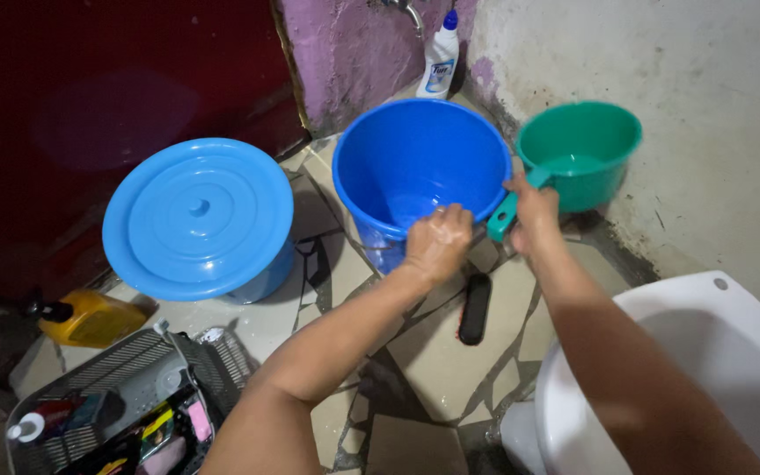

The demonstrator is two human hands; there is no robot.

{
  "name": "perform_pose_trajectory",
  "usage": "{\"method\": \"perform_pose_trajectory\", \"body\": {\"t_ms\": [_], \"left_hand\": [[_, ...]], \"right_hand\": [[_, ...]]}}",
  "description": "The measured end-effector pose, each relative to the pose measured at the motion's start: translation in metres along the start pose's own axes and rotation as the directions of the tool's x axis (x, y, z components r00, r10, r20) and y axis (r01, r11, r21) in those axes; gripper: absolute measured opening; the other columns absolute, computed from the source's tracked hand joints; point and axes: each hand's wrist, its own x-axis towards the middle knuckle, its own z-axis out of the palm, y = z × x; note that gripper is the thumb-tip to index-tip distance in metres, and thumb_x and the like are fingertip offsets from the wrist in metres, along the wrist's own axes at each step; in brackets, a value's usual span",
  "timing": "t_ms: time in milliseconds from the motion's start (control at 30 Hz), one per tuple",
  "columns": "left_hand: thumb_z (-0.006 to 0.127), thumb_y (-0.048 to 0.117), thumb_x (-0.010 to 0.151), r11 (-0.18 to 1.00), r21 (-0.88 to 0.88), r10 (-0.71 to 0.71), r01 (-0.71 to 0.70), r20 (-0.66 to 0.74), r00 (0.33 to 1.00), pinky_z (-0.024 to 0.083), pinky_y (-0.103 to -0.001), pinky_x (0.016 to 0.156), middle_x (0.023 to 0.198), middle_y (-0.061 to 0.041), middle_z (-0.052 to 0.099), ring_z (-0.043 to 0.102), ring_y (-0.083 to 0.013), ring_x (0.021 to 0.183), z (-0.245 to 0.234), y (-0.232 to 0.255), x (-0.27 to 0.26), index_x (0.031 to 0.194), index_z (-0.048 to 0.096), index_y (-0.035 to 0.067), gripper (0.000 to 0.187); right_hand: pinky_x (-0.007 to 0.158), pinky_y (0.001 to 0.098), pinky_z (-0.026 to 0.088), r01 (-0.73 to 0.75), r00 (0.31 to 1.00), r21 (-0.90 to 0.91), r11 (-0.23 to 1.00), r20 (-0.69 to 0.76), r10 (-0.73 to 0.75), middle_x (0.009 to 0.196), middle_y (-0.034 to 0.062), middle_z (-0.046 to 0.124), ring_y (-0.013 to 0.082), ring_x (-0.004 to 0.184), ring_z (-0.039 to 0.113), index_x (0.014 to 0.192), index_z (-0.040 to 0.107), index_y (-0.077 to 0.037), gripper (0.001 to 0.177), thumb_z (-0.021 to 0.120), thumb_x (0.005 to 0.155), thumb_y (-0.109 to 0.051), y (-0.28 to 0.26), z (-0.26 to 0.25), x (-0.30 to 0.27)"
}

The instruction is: The person cleans a blue plastic bucket by adding soap and water, scrubbing the inside and outside with a brush, and rinsing it with water from a green scoop.

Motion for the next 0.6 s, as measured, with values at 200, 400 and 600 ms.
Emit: {"method": "perform_pose_trajectory", "body": {"t_ms": [200,400,600], "left_hand": [[0.072,-0.001,0.072,0.92,-0.358,-0.181,0.159,-0.029,0.983,0.055,-0.049,0.081,0.102,-0.017,0.066,0.068,-0.0387,0.098,-0.076,0.047,0.0,0.107,0.065,0.005,0.036],[0.061,0.04,0.098,0.576,-0.781,-0.131,0.243,0.205,0.97,0.045,-0.047,0.106,0.142,-0.028,0.056,0.056,-0.0464,0.127,-0.018,0.063,-0.039,0.157,0.039,0.005,0.072],[0.031,0.08,0.097,0.994,-0.092,0.109,-0.059,0.855,0.507,0.023,-0.05,0.128,0.165,-0.015,0.039,0.034,-0.0327,0.155,0.069,-0.038,-0.081,0.158,0.041,0.012,0.092]], "right_hand": [[0.063,0.0376,0.052,0.048,0.998,-0.323,0.945,0.06,-0.03,0.092,0.0115,0.072,0.0201,0.076,0.067,0.099,0.072,0.005,0.023,0.075,0.077,0.002,-0.117,0.042,-0.056],[0.064,0.0321,0.054,0.246,0.953,-0.531,0.811,0.283,-0.104,0.092,0.0078,0.075,0.0147,0.074,0.067,0.111,0.077,-0.002,0.036,0.075,0.075,0.003,-0.164,0.058,-0.091],[0.067,0.0291,0.057,0.189,0.904,-0.574,0.797,0.418,0.087,0.088,0.0061,0.076,0.0128,0.073,0.07,0.112,0.076,-0.003,0.041,0.08,0.071,-0.002,-0.172,0.054,-0.119]]}}
